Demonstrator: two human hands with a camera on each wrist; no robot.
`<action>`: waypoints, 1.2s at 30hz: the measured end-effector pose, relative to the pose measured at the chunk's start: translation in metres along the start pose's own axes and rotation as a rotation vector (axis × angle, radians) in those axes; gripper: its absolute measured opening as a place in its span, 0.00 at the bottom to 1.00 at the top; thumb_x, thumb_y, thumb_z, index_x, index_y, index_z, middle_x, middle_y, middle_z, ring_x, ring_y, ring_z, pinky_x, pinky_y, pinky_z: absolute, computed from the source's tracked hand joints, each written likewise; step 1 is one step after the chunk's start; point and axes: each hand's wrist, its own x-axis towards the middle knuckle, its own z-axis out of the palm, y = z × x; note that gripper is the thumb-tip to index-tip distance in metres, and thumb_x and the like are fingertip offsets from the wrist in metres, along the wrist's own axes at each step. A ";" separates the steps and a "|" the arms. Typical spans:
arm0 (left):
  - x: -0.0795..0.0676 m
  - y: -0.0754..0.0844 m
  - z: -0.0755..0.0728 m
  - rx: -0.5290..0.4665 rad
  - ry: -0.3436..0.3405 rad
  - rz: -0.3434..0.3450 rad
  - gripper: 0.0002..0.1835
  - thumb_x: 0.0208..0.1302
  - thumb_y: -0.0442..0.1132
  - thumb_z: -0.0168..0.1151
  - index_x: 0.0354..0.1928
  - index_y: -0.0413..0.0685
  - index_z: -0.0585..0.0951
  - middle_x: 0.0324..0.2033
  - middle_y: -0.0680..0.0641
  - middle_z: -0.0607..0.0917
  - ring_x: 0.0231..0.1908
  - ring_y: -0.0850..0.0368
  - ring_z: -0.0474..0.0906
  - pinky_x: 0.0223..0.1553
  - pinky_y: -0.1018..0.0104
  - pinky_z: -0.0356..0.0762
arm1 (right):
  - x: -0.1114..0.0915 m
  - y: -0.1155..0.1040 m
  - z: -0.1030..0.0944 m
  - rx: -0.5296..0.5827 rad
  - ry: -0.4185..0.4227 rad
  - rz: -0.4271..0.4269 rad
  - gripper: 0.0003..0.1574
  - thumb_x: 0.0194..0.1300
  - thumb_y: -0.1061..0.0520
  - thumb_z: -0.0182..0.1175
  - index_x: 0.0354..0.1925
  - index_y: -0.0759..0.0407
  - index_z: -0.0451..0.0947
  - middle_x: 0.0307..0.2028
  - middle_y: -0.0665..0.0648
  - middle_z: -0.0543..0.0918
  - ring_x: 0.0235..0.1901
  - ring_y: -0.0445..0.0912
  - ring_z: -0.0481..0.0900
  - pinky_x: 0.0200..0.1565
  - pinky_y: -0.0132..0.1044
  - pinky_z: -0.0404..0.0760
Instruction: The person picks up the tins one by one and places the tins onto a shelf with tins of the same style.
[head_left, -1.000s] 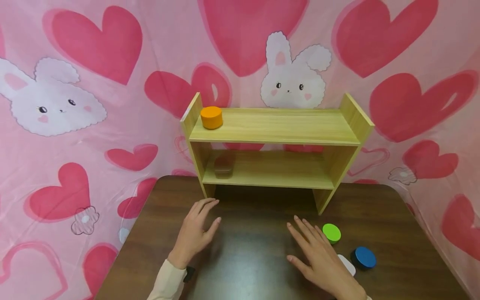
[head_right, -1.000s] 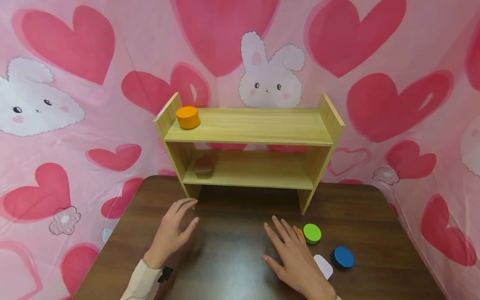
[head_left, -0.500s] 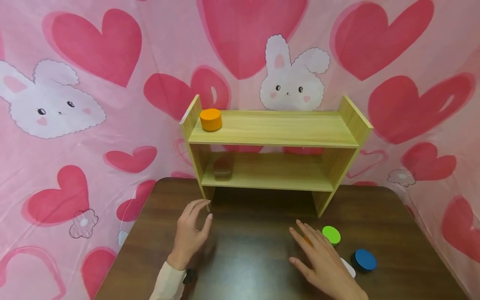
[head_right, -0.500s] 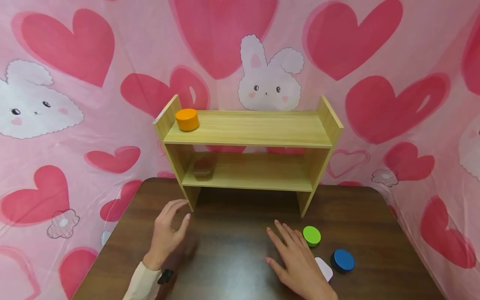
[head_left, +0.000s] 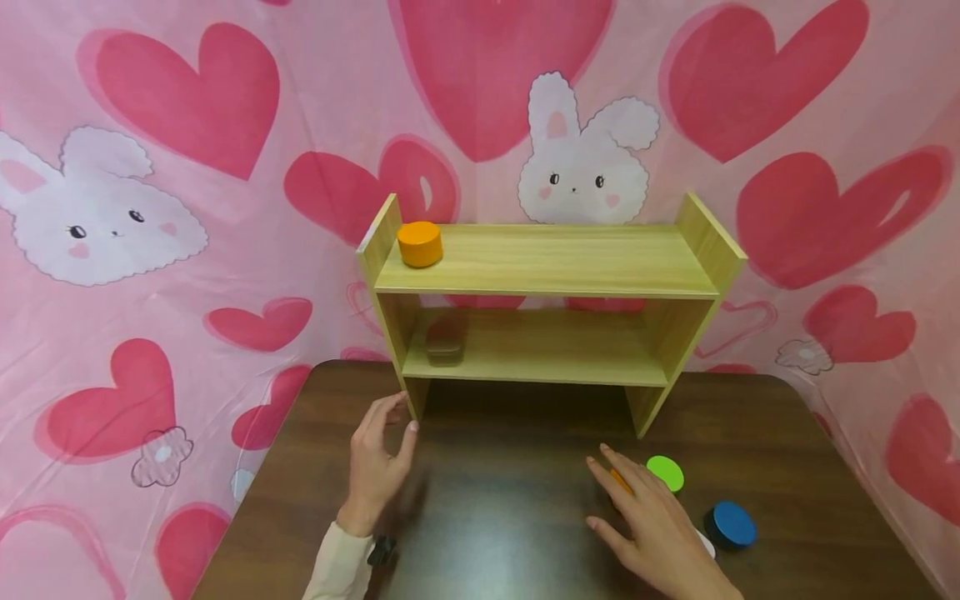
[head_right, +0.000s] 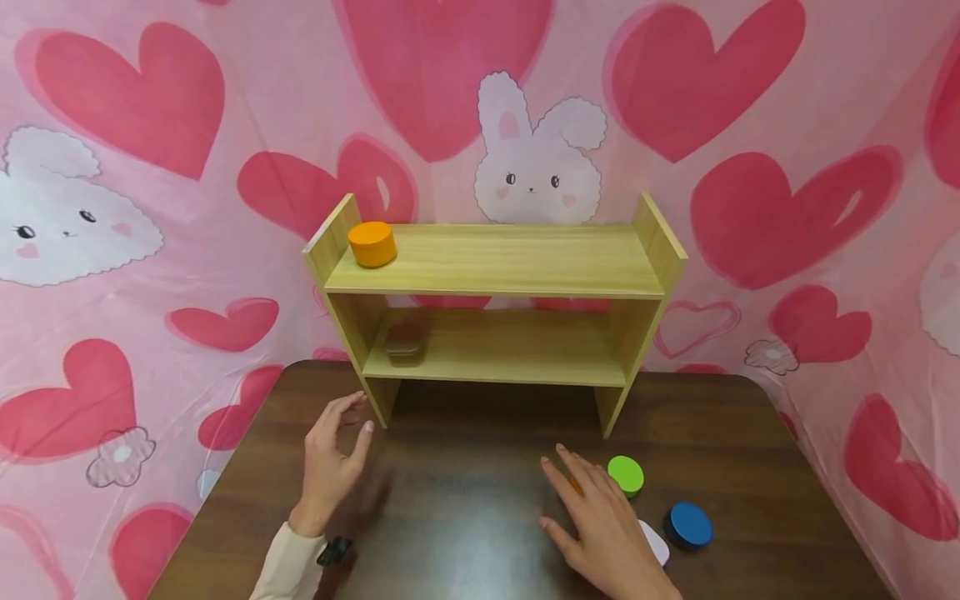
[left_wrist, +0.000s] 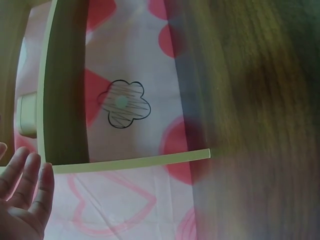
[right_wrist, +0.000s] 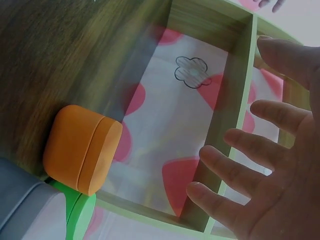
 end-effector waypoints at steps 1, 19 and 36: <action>0.000 0.000 0.000 -0.002 0.006 -0.006 0.23 0.57 0.26 0.70 0.58 0.38 0.83 0.48 0.41 0.88 0.46 0.44 0.85 0.48 0.67 0.85 | 0.000 0.000 -0.001 0.002 -0.001 0.006 0.54 0.50 0.48 0.82 0.74 0.51 0.72 0.70 0.63 0.76 0.63 0.61 0.80 0.58 0.63 0.80; 0.010 -0.001 0.003 -0.037 0.122 -0.122 0.23 0.60 0.25 0.67 0.59 0.32 0.80 0.50 0.38 0.87 0.49 0.45 0.84 0.50 0.82 0.79 | -0.004 0.004 -0.010 -0.016 -0.035 0.080 0.53 0.53 0.48 0.81 0.74 0.49 0.71 0.68 0.61 0.78 0.58 0.58 0.84 0.50 0.58 0.86; 0.025 0.002 0.010 -0.082 0.171 -0.143 0.27 0.61 0.23 0.66 0.64 0.36 0.78 0.56 0.35 0.84 0.54 0.43 0.82 0.51 0.80 0.80 | -0.009 0.009 -0.017 0.022 -0.077 0.183 0.48 0.57 0.47 0.78 0.73 0.48 0.72 0.66 0.60 0.80 0.55 0.57 0.85 0.47 0.58 0.87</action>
